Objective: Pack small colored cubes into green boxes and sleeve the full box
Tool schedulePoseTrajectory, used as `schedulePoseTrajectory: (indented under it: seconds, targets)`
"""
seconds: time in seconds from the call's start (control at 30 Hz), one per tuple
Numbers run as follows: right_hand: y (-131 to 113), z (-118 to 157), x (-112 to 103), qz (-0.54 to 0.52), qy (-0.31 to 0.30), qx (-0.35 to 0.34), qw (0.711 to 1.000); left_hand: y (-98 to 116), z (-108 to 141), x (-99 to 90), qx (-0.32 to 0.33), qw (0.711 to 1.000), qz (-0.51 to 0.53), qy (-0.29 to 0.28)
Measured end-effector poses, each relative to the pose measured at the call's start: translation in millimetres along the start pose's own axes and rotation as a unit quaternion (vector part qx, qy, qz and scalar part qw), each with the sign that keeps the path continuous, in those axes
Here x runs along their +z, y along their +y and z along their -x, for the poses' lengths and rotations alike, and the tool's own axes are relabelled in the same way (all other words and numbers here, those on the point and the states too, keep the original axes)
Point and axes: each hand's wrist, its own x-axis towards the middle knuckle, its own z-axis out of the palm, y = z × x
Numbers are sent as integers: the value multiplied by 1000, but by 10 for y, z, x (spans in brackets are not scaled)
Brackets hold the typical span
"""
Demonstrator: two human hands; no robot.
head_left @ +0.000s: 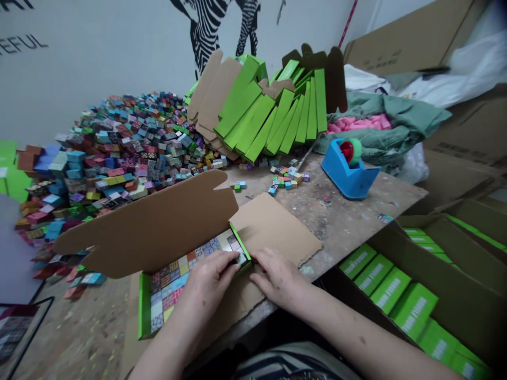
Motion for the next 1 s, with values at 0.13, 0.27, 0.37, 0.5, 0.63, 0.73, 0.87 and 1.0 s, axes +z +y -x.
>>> schedulePoseTrajectory:
  seconds: [0.13,0.27,0.37,0.5,0.63,0.73,0.87,1.0]
  targets:
    - [-45,10,-31,13,-12,14,1000,-16,19,-8,-50,998,43,2]
    - [-31,14,-26,10,-10,10,1000,-22,22,5,-116,986,122,25]
    - [-14,23,-3,13,-2,8,1000,-51,38,52,-85,988,125,19]
    - [-2,35,24,15,7,0,1000,-65,72,68,-1,999,42,-9]
    - [-1,39,27,18,11,-3,1000,-3,60,29,28,999,-19,-39]
    - [-9,44,24,19,13,-2,1000,78,-10,1,10,995,-73,-72]
    - [-31,59,26,27,14,0,1000,133,-115,-50,-15,983,-117,-143]
    - [-49,73,36,37,23,0,999,57,-136,-93,-21,986,-30,-165]
